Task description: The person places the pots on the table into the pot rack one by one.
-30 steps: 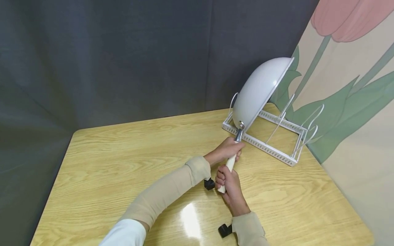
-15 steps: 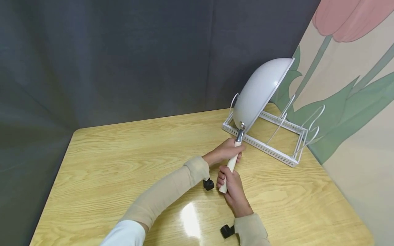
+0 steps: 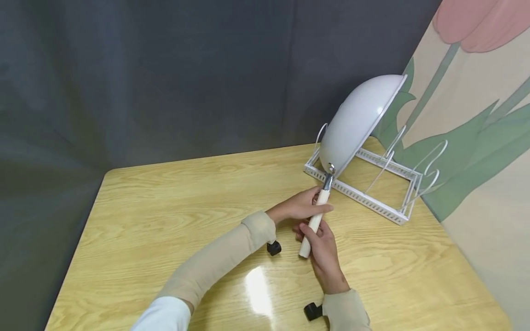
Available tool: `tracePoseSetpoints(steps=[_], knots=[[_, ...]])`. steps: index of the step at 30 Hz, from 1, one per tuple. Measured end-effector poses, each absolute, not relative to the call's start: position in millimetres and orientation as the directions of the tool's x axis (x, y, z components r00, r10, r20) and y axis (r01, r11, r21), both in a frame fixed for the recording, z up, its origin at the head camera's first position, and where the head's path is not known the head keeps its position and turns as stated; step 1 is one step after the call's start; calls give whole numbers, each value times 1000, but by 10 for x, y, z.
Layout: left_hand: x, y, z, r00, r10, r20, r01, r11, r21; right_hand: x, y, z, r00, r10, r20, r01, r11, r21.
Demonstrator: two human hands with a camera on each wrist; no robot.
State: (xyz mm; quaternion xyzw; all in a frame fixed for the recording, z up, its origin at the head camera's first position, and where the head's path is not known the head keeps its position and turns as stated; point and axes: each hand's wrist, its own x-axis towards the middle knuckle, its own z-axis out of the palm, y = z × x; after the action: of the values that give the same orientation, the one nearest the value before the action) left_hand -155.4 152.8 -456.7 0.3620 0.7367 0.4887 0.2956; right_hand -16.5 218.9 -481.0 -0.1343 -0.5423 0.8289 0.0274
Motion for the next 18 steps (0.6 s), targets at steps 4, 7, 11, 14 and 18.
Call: tracePoseSetpoints(steps=[4,7,11,14,18], knots=[[-1558,1442,-4559,-523,847,-92,264,264,928,-163,2216,-4806,-960,226,-163,65,-387,-920],[-1560,1349,-4547,-513,853,-98,323,297,899,-166,2211,-4814,-955,257,-150,60,-326,-943],[-1560,1225,-4530,-508,857,-87,430,340,836,-143,2201,-4810,-951,279,-132,52,-279,-959],[-1543,1151,-4503,-502,863,-59,479,334,812,-120,2222,-4771,-945,312,-95,23,-226,-974],[-1497,1012,-4473,-492,869,-57,565,368,739,-65,2279,-4689,-939,337,-70,63,-32,-998]])
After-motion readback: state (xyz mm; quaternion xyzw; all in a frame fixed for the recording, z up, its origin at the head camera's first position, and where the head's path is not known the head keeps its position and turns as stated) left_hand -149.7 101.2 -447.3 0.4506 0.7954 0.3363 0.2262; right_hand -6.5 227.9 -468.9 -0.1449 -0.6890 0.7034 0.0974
